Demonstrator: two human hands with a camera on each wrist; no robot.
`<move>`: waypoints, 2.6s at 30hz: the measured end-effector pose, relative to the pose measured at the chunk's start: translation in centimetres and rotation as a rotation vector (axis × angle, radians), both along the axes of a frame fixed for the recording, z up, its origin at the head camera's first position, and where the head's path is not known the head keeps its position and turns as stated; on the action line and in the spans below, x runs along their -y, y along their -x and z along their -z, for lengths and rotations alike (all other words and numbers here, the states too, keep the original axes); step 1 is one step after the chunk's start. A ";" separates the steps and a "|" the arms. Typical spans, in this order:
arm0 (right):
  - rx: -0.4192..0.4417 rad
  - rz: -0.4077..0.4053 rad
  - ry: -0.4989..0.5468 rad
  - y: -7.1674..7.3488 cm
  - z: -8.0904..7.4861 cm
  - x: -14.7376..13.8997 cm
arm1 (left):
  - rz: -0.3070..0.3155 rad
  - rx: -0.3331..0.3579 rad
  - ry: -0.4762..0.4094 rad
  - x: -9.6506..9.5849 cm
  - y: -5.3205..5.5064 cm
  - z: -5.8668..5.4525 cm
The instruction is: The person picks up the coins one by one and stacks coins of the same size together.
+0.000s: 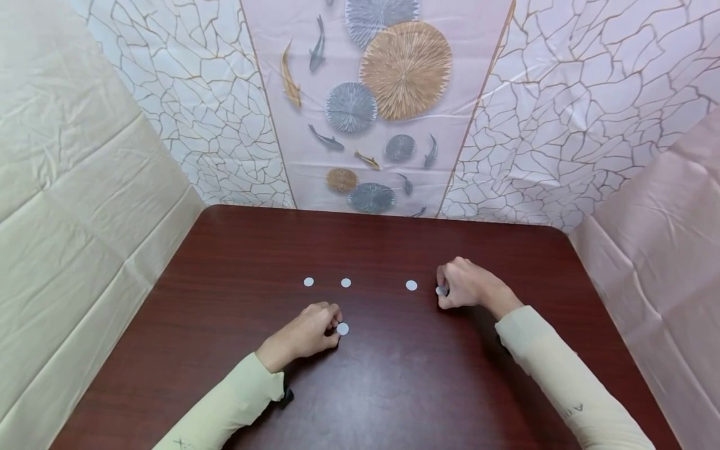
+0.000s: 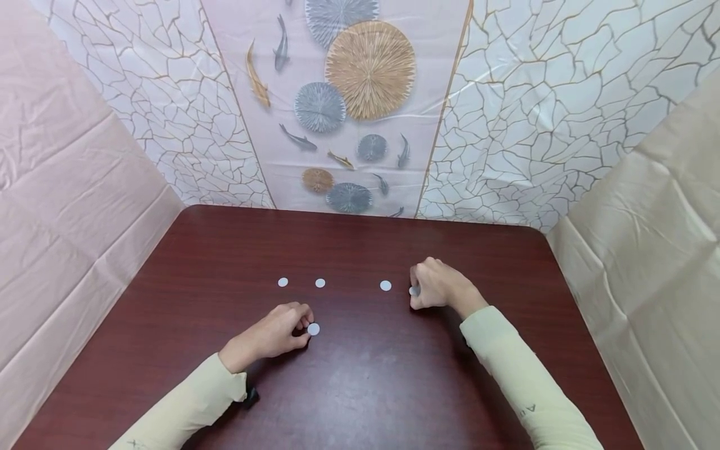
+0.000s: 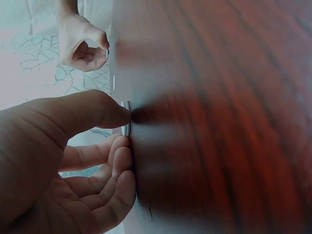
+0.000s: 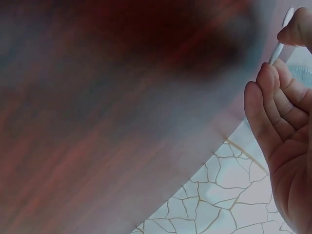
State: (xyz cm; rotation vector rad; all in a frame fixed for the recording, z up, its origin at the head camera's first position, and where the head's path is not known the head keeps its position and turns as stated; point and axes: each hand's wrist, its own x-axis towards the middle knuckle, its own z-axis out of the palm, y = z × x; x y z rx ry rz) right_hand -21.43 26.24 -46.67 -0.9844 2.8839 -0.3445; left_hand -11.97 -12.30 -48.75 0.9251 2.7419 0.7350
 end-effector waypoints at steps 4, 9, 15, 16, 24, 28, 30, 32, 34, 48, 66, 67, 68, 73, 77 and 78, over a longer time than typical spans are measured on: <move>-0.015 -0.024 0.021 -1.0 0.1 0.0 | 0.001 0.003 0.001 -0.2 0.0 -0.2; 0.000 -0.053 0.027 -2.3 0.2 0.3 | 0.003 0.015 -0.002 -0.3 -0.1 -0.2; 0.018 -0.076 0.010 -3.8 0.3 0.6 | -0.003 0.013 -0.003 -0.2 -0.2 -0.3; 0.022 -0.079 0.010 -4.1 0.3 0.6 | -0.002 0.011 -0.007 -0.2 -0.2 -0.3; 0.022 -0.115 0.030 -6.3 0.3 0.5 | 0.011 -0.015 -0.019 -0.2 -0.4 -0.3; 0.002 -0.135 0.038 -7.1 0.3 0.5 | 0.008 -0.027 -0.020 -0.3 -0.4 -0.2; 0.005 -0.144 0.046 -7.3 0.4 0.5 | 0.005 -0.027 -0.019 -0.3 -0.4 -0.1; 0.005 -0.150 0.051 -7.5 0.5 0.5 | 0.003 -0.028 -0.019 -0.2 -0.4 -0.1; 0.004 -0.150 0.053 -7.6 0.6 0.5 | 0.002 -0.027 -0.020 -0.2 -0.4 0.0; 0.015 -0.135 0.054 -7.6 0.8 0.6 | -0.006 -0.041 -0.024 0.0 -0.3 0.0; 0.068 -0.125 0.061 -7.9 0.3 0.3 | 0.064 -0.010 -0.003 0.0 0.3 -1.9; 0.079 -0.122 0.061 -7.9 0.3 0.3 | 0.072 -0.012 0.000 -0.2 0.5 -2.1; 0.087 -0.125 0.065 -7.9 0.3 0.3 | 0.075 -0.012 0.007 -0.4 0.7 -2.4; 0.107 -0.137 0.072 -7.7 0.0 0.3 | 0.109 -0.029 0.047 -1.7 1.9 -3.5; 0.130 -0.130 0.065 -7.7 -0.1 0.3 | 0.126 -0.012 0.090 -3.3 3.0 -4.4; 0.139 -0.123 0.061 -7.7 -0.2 0.3 | 0.130 -0.007 0.099 -3.7 3.3 -4.7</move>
